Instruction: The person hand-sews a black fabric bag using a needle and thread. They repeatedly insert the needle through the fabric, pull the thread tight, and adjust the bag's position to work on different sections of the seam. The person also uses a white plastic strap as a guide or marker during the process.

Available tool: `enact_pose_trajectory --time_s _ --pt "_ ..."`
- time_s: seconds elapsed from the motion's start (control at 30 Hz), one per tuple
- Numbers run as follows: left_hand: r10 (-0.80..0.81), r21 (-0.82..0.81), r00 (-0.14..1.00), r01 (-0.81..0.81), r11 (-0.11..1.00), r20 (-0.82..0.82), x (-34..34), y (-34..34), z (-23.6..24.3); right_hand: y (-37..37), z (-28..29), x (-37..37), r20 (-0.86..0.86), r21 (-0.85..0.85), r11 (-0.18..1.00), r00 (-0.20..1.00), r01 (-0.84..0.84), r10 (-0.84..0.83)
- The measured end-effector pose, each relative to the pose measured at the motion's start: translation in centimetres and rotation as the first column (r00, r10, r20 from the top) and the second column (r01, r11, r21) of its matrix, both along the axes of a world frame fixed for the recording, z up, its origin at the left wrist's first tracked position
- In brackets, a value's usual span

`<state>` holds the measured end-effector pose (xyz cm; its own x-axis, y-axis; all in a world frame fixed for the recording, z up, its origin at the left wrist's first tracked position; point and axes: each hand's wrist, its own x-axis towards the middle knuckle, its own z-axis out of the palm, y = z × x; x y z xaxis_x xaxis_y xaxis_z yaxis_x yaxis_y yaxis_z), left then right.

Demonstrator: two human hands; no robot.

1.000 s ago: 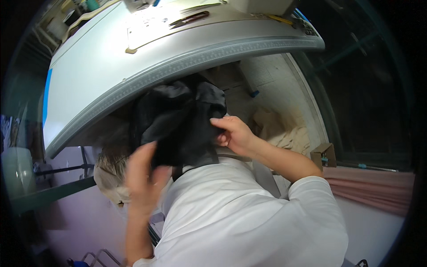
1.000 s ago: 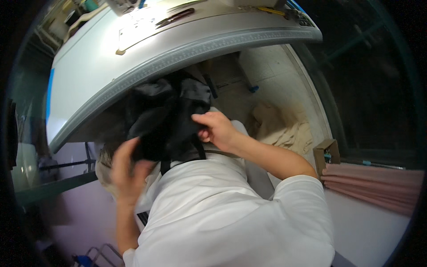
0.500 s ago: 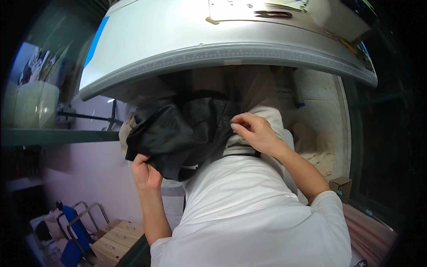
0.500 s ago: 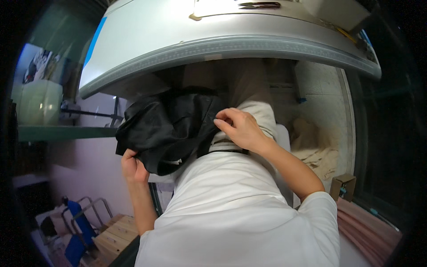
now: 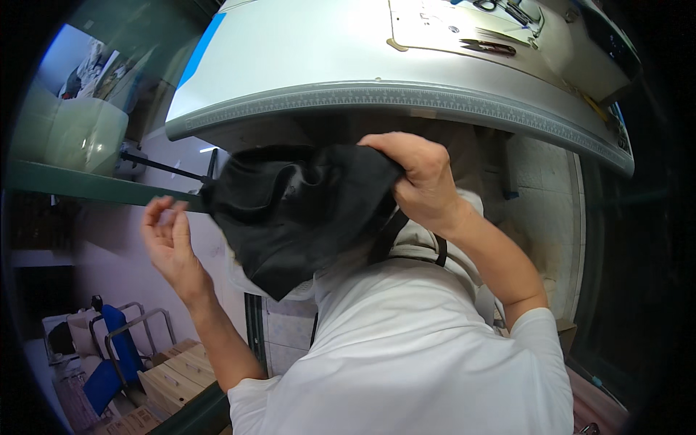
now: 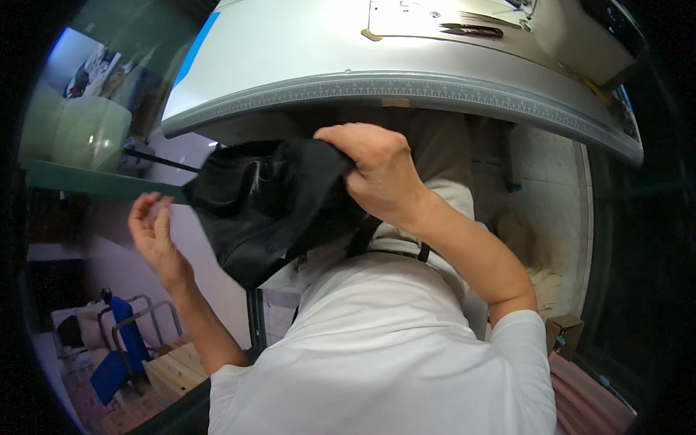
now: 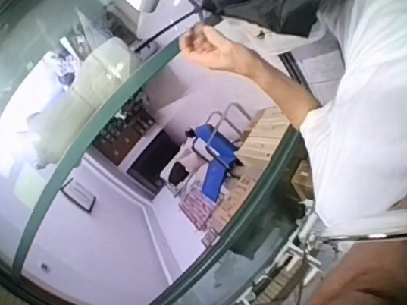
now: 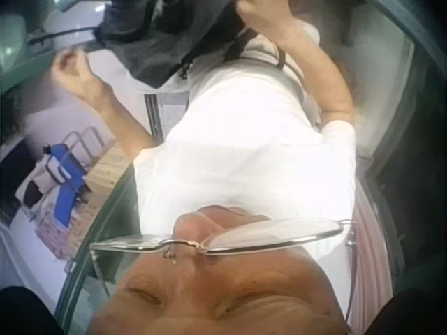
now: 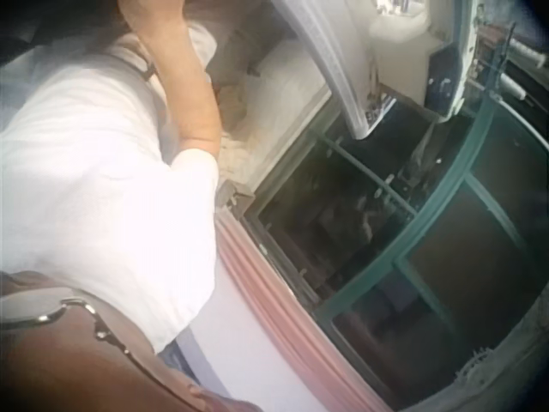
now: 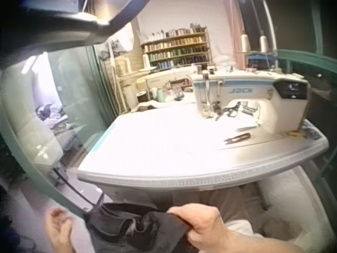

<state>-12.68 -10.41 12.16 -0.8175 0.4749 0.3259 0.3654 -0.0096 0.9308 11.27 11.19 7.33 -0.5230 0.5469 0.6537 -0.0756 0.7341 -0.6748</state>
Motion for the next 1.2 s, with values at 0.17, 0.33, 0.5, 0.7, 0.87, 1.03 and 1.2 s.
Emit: enact_pose_trajectory --time_s 0.17,0.33,0.5,0.7,0.87,1.03,1.2 --pt "-0.335 -0.267 0.826 0.232 0.935 -0.454 5.2 3.1 1.4 -1.5 4.3 -5.1 0.120 0.271 0.963 0.993 -0.010 -0.024" --pt "-0.205 -0.363 0.875 0.036 0.931 -0.439 4.0 5.0 -1.9 0.4 4.4 -4.9 0.152 0.131 0.991 0.988 0.010 -0.030" --pt "-0.083 -0.247 0.914 -0.018 0.969 -0.396 1.9 4.8 1.1 -1.2 4.4 -4.0 -0.093 0.366 0.918 0.987 0.156 -0.131" --pt "-0.537 -0.283 0.550 0.480 0.830 -0.640 13.2 10.4 3.1 -5.3 2.4 -5.1 0.570 -0.257 0.862 0.651 -0.438 0.501" --pt "-0.878 -0.100 0.125 0.976 0.192 -0.462 26.5 12.7 6.1 -3.5 0.6 -1.0 0.435 -0.368 0.895 0.804 -0.253 0.406" --pt "-0.785 0.257 0.003 0.946 -0.199 -0.619 28.4 7.7 11.9 -1.2 0.2 2.8 0.340 -0.464 0.884 0.910 -0.057 0.237" --pt "0.055 0.261 0.659 0.218 0.940 -0.750 14.6 10.9 7.7 1.1 0.0 6.1 0.324 -0.466 0.878 0.945 0.111 0.053"
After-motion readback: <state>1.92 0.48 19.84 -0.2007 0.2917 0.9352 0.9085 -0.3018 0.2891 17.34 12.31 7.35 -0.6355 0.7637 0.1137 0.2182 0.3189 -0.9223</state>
